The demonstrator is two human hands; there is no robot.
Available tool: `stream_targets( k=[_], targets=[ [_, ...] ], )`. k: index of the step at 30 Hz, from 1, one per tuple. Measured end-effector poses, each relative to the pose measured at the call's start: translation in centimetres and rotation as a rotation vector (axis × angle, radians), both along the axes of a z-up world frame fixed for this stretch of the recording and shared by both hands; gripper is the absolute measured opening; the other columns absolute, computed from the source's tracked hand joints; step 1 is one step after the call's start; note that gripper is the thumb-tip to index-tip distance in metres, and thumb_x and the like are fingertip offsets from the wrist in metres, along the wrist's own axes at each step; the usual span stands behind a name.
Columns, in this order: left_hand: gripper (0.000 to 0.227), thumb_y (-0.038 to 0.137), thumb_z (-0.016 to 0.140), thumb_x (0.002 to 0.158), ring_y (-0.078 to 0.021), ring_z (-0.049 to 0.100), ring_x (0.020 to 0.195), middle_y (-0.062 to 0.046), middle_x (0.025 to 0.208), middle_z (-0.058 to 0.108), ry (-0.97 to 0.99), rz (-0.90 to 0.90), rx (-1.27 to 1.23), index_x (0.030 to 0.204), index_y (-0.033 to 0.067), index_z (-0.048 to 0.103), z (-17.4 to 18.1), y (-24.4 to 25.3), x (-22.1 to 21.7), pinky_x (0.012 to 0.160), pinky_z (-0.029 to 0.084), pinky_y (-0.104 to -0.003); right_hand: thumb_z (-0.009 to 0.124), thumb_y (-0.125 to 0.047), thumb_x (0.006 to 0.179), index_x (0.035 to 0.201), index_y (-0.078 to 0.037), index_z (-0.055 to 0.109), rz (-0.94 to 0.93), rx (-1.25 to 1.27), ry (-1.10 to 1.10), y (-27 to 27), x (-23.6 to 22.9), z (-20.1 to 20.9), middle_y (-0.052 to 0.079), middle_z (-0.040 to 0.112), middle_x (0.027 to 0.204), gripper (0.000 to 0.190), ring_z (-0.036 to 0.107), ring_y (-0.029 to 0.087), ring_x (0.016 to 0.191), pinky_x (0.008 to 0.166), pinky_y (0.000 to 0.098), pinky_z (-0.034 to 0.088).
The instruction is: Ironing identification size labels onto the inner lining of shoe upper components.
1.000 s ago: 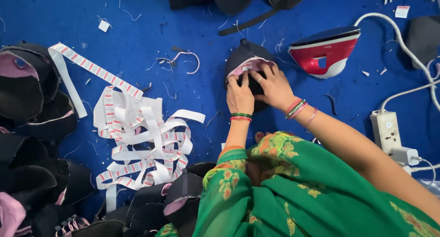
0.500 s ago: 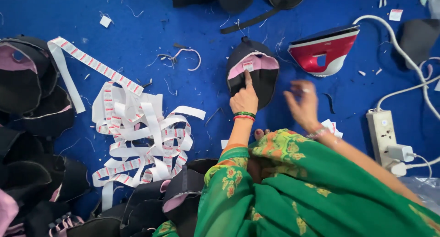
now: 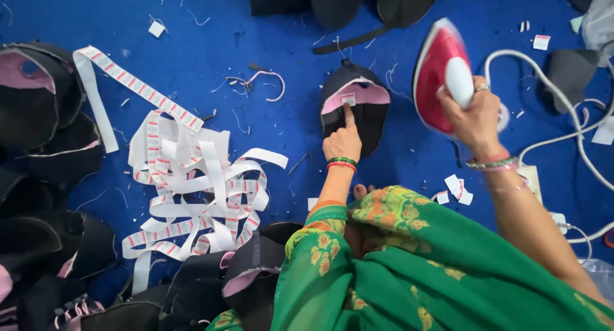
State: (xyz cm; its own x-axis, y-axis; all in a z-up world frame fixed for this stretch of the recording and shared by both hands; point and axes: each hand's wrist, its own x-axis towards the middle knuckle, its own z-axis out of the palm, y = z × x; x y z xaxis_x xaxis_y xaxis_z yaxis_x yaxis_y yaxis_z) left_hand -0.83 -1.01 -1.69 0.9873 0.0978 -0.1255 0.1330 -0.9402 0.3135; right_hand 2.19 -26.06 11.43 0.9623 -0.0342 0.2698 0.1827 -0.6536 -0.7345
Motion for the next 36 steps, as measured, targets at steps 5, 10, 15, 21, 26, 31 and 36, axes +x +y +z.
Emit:
stream_targets(
  k=[5,10,15,21,26,31,36],
  targets=[
    [0.077,0.014,0.051,0.092,-0.0343,0.075,0.068,-0.018,0.076,0.075,0.071,0.005,-0.078,0.164,0.0194,0.026,1.0,0.5,0.2,0.063,0.06,-0.049,0.081,-0.045,0.093,0.132,0.002,0.055,-0.004,-0.432,0.359,6.7,-3.0,6.1,0.029,0.072,0.095,0.067,0.072,0.042,0.089,0.073,0.0482,0.057],
    [0.079,0.016,0.052,0.09,-0.0385,0.075,0.072,-0.022,0.08,0.075,0.118,0.04,-0.165,0.163,0.0241,0.024,1.3,0.8,0.2,0.066,0.06,-0.052,0.068,-0.047,0.093,0.139,-0.006,0.058,0.332,-0.588,0.184,11.8,-1.0,4.6,0.028,0.072,0.103,0.063,0.071,0.045,0.081,0.065,0.051,0.057],
    [0.068,0.027,0.051,0.098,-0.0415,0.073,0.072,-0.021,0.082,0.075,0.069,0.061,-0.216,0.162,0.03,0.028,1.1,1.0,0.1,0.068,0.058,-0.056,0.065,-0.038,0.096,0.136,-0.005,0.055,0.417,-0.786,0.29,13.8,2.7,1.0,0.019,0.072,0.085,0.053,0.071,0.038,0.075,0.06,0.0499,0.055],
    [0.072,0.026,0.051,0.096,-0.0432,0.073,0.073,-0.023,0.082,0.074,0.061,0.055,-0.207,0.163,0.0297,0.027,0.9,1.3,-0.4,0.069,0.058,-0.057,0.065,-0.04,0.094,0.131,-0.007,0.057,0.425,-0.791,0.362,13.3,2.0,2.3,0.019,0.074,0.088,0.05,0.072,0.038,0.081,0.066,0.0506,0.056],
    [0.068,0.024,0.05,0.096,-0.0427,0.073,0.073,-0.022,0.082,0.074,0.07,0.048,-0.291,0.161,0.0293,0.031,3.7,2.2,-1.8,0.069,0.057,-0.057,0.064,-0.048,0.093,0.134,-0.01,0.059,0.404,-0.787,0.4,12.3,1.8,6.1,0.025,0.072,0.096,0.056,0.071,0.044,0.085,0.071,0.0531,0.058],
    [0.049,0.02,0.059,0.097,-0.0346,0.074,0.088,-0.013,0.097,0.076,-0.148,0.123,-0.377,0.145,0.0295,0.058,3.1,3.2,-4.2,0.078,0.059,-0.05,0.062,-0.053,0.094,0.139,-0.015,0.061,0.338,-0.71,0.51,13.9,3.2,7.0,0.028,0.072,0.096,0.059,0.07,0.047,0.088,0.077,0.0547,0.058],
    [0.053,0.009,0.072,0.083,-0.0401,0.057,0.125,-0.024,0.15,0.051,-0.691,0.247,-0.434,0.131,0.029,0.064,5.5,3.7,-3.0,0.104,0.049,-0.045,0.064,-0.047,0.094,0.13,-0.007,0.062,0.467,-0.61,0.384,14.1,4.1,2.1,0.026,0.073,0.1,0.054,0.07,0.046,0.087,0.073,0.0546,0.057]
  ],
)
